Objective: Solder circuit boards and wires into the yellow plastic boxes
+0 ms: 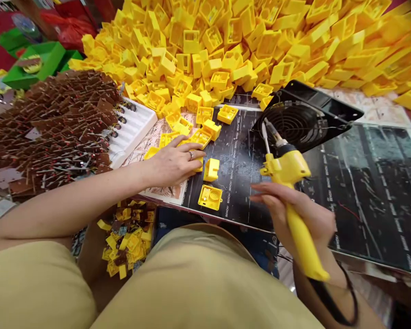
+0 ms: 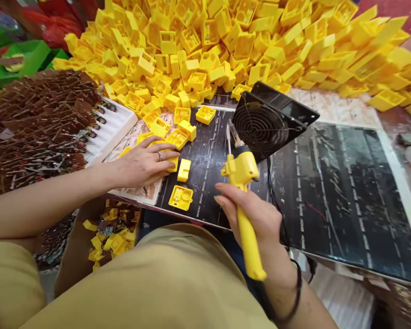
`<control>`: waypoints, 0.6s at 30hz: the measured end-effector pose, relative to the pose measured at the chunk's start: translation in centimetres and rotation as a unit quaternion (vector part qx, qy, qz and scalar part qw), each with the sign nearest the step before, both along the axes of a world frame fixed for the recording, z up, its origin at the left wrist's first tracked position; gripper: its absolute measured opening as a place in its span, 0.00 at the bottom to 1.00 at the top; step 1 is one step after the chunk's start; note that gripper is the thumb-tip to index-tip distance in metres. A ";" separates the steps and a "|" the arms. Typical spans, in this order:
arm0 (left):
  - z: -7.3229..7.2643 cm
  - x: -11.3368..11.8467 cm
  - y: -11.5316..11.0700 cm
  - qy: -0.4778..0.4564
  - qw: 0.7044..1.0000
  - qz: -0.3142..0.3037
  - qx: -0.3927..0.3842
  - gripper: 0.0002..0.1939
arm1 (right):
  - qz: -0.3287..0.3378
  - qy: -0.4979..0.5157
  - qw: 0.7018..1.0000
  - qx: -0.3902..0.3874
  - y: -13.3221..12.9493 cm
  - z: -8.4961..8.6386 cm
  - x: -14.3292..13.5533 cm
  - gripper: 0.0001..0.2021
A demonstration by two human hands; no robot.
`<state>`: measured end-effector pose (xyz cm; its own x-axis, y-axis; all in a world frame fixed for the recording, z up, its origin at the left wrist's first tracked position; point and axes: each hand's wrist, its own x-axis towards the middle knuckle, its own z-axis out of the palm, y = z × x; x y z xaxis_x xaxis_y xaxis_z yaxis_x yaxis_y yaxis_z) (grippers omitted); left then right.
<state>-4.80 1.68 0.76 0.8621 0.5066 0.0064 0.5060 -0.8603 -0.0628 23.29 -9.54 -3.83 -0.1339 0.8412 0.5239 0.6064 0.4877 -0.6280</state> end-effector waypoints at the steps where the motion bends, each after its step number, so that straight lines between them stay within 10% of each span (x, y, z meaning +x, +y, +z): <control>1: -0.2 -0.4 -0.3 -0.013 1.000 0.013 0.004 0.14 | 0.012 -0.007 1.000 0.006 0.3 -0.1 -0.6 0.10; 6: -0.6 -0.4 -1.8 -0.065 0.995 0.068 -0.021 0.15 | 0.076 -0.040 0.996 0.036 1.2 -1.2 -4.0 0.29; 10: -0.7 1.8 -2.0 -0.073 0.994 0.048 -0.071 0.26 | 0.089 -0.065 0.993 0.041 0.9 -1.8 -5.4 0.23; 18: -1.3 4.6 -2.7 -0.051 0.996 0.010 -0.066 0.27 | 0.005 -0.107 0.993 0.048 -0.6 0.5 0.1 0.28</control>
